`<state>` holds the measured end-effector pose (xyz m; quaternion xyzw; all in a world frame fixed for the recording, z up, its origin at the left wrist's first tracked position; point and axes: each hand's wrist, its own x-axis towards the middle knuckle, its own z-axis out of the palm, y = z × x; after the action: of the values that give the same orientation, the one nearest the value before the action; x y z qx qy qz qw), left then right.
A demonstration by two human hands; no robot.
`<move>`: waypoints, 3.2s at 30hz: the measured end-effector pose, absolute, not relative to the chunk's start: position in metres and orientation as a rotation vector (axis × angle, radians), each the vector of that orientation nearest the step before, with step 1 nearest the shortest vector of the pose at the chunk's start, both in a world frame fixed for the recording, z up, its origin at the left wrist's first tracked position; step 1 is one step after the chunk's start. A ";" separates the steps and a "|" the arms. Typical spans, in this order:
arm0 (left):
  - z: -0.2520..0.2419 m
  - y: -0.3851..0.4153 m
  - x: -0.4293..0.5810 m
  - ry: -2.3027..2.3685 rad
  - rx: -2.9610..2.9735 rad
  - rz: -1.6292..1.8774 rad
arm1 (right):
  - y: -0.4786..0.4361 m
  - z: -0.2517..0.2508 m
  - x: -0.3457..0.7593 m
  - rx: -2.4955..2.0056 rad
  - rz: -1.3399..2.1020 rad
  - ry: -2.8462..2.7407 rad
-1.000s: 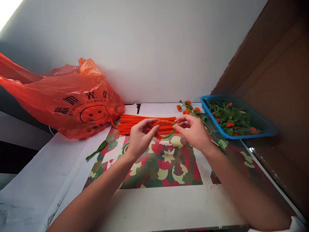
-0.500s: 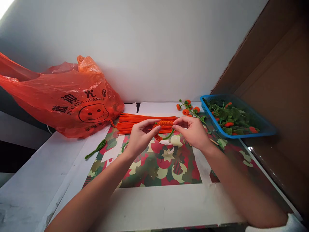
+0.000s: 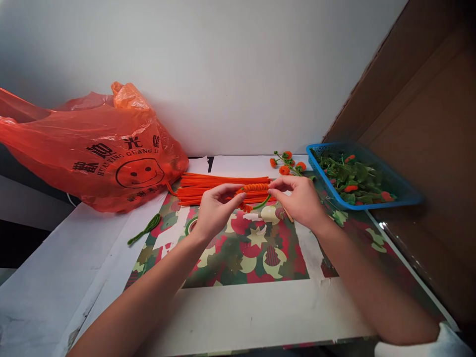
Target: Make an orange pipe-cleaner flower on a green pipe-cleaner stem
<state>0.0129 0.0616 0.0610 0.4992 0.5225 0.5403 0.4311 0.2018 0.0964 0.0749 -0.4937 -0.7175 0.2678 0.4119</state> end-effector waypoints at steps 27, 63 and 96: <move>0.058 0.058 0.018 1.370 1.370 1.318 | 0.089 0.078 0.203 -1.175 -0.029 -2.202; 0.048 0.071 0.008 1.210 1.029 1.225 | 0.096 0.075 0.200 -1.272 0.698 -1.827; 0.062 0.055 0.019 1.287 1.236 1.352 | 0.098 0.072 0.200 -1.210 1.113 -1.732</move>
<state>0.0186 0.0554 0.0621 0.4969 0.5173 0.5433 0.4362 0.2002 0.0978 0.0719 -0.4713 -0.6744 0.4332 0.3680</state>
